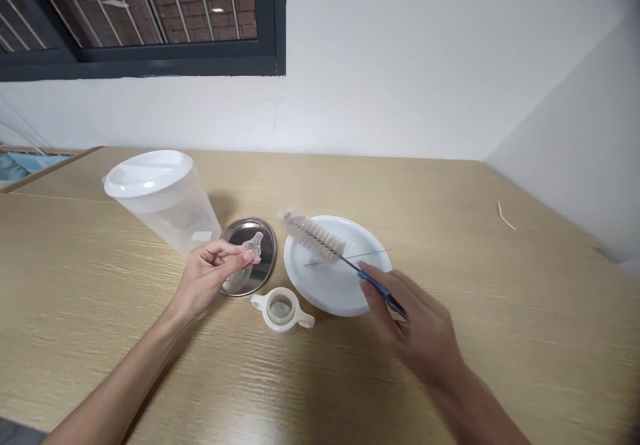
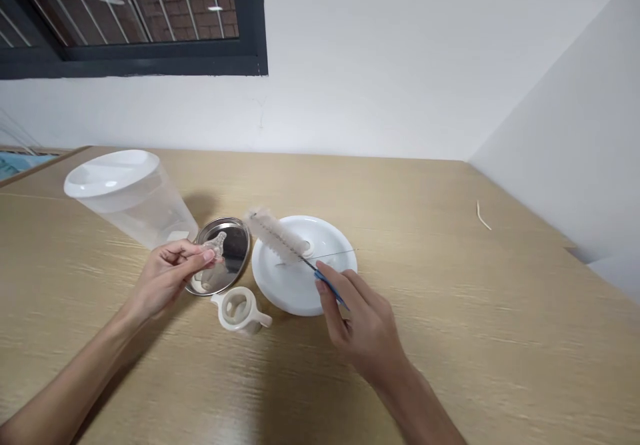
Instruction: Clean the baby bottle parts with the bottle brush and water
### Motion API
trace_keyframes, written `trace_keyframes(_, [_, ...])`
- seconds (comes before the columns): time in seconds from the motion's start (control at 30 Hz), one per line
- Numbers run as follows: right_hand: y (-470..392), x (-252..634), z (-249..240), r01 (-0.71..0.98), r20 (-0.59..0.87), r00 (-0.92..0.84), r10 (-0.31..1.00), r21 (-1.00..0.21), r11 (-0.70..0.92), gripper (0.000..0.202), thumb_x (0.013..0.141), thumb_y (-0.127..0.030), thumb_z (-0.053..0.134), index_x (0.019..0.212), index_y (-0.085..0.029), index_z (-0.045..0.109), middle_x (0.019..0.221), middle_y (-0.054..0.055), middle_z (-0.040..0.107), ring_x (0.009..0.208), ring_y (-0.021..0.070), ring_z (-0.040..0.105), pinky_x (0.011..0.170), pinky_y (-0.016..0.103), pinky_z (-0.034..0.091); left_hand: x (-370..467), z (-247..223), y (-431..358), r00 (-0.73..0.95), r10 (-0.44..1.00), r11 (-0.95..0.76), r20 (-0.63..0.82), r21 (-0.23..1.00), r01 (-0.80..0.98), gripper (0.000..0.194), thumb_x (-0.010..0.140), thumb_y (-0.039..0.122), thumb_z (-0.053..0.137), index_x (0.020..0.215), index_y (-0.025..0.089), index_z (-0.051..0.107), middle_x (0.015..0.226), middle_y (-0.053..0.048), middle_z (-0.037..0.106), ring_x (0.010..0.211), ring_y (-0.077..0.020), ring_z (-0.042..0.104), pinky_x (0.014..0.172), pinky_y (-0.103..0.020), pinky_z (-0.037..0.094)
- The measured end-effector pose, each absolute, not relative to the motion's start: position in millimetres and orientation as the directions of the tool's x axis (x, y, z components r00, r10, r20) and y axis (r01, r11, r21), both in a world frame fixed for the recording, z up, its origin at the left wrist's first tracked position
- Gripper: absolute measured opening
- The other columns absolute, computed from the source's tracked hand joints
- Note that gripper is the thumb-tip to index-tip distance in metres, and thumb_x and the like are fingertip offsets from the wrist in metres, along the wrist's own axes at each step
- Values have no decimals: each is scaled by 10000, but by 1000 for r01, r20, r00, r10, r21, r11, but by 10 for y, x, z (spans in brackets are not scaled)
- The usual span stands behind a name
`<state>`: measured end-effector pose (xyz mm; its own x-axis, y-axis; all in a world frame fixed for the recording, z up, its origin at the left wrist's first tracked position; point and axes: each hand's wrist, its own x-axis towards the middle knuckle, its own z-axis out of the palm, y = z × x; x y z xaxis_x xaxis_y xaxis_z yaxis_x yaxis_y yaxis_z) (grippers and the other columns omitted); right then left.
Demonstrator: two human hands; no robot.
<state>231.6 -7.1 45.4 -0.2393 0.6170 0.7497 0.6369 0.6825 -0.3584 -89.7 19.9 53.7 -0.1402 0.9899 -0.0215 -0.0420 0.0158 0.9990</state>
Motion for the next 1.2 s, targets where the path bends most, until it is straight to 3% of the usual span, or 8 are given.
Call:
trace_keyframes(0.13, [-121, 2278, 474, 579, 697, -239, 676, -457, 675, 289, 971, -129, 628, 1240, -218, 681, 867, 16, 707, 656, 121, 659, 577, 219, 546, -895, 540, 189, -135, 989, 46, -57, 995, -84, 271, 676, 378, 969, 760, 196, 787, 847, -83, 833, 783, -215, 795, 742, -302, 650])
trace_keyframes(0.37, [-94, 2286, 457, 593, 686, -273, 674, -432, 680, 304, 978, -107, 615, 1260, -210, 662, 876, 23, 701, 678, 122, 664, 609, 229, 552, -914, 516, 171, -124, 989, 60, -76, 990, -128, 227, 702, 330, 963, 771, 196, 793, 830, -72, 831, 769, -175, 783, 721, -239, 629])
trace_keyframes(0.73, [-109, 2288, 478, 573, 689, -252, 679, -459, 679, 287, 975, -136, 614, 1236, -230, 689, 859, 11, 715, 664, 129, 679, 601, 234, 564, -888, 515, 171, -143, 990, 8, -17, 998, -67, 296, 667, 384, 974, 765, 197, 768, 858, -83, 837, 799, -226, 800, 755, -316, 648])
trace_keyframes(1.07, [-151, 2316, 444, 593, 692, -188, 697, -486, 642, 317, 971, -164, 628, 1272, -252, 675, 933, 30, 753, 671, 133, 690, 590, 237, 558, -858, 562, 186, -161, 987, -18, 7, 997, -71, 403, 640, 316, 993, 973, 219, 788, 988, -65, 848, 882, -192, 808, 817, -271, 634])
trace_keyframes(1.2, [-155, 2310, 481, 573, 684, -232, 691, -478, 666, 311, 967, -140, 625, 1258, -239, 673, 920, 18, 744, 688, 118, 700, 600, 210, 556, -866, 541, 171, -186, 979, -91, 85, 995, -28, 281, 677, 309, 973, 834, 216, 760, 960, -54, 839, 872, -198, 801, 794, -279, 638])
